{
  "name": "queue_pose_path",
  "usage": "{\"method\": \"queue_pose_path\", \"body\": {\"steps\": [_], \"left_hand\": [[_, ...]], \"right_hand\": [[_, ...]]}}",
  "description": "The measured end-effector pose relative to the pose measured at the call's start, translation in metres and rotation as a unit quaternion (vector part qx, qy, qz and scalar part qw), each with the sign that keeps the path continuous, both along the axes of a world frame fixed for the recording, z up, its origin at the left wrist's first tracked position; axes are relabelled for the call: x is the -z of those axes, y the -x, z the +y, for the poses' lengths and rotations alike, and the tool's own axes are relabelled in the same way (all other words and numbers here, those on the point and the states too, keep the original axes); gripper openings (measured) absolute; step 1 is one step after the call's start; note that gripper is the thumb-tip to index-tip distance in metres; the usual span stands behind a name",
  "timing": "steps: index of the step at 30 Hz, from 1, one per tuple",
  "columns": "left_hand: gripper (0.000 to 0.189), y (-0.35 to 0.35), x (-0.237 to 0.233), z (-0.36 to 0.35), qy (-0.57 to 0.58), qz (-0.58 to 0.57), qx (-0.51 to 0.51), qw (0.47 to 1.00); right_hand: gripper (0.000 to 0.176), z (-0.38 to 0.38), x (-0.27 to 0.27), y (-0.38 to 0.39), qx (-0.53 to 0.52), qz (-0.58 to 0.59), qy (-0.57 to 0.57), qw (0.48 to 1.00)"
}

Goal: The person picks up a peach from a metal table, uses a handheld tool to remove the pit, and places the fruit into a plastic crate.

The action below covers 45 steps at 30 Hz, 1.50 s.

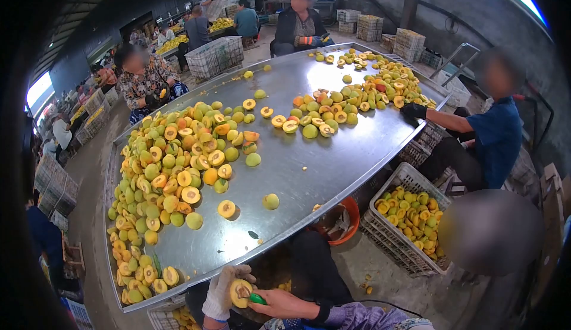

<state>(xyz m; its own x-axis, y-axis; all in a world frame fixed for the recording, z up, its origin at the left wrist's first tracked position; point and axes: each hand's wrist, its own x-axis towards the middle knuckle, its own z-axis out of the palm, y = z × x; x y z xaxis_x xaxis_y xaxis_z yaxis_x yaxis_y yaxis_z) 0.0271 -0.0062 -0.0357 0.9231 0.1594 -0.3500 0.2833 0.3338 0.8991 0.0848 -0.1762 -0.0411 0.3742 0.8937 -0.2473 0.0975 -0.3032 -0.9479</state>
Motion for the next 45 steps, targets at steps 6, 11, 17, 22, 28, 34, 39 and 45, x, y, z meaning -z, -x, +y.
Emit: {"method": "queue_pose_path", "body": {"steps": [6,11,17,22,28,34,39,45], "left_hand": [[0.062,0.000,0.000,0.000,-0.004,0.000,0.001,1.000],[0.067,0.002,-0.008,-0.005,0.011,-0.034,-0.008,0.999],[0.048,-0.001,-0.019,-0.031,-0.093,-0.132,-0.118,0.980],[0.037,0.001,-0.012,-0.049,-0.100,-0.128,-0.213,0.963],[0.038,0.000,-0.018,-0.043,-0.116,-0.139,-0.177,0.967],[0.052,0.000,-0.015,-0.039,-0.109,-0.104,-0.173,0.973],[0.055,-0.001,-0.011,-0.044,-0.071,-0.150,-0.203,0.965],[0.043,-0.002,-0.022,-0.056,-0.097,-0.134,-0.243,0.956]], "right_hand": [[0.034,-0.001,-0.002,0.000,0.006,0.014,0.002,1.000],[0.033,-0.001,0.003,0.001,0.035,0.024,-0.027,0.999],[0.029,0.000,-0.009,-0.005,0.061,0.123,0.000,0.991],[0.029,-0.002,-0.015,-0.004,0.037,0.101,-0.015,0.994],[0.028,-0.003,-0.017,-0.007,0.034,0.078,-0.042,0.995],[0.027,0.000,-0.009,-0.005,0.043,0.109,-0.020,0.993],[0.026,0.002,-0.006,-0.005,0.087,0.086,-0.028,0.992],[0.023,0.004,-0.025,-0.005,0.088,0.121,-0.023,0.988]]}}
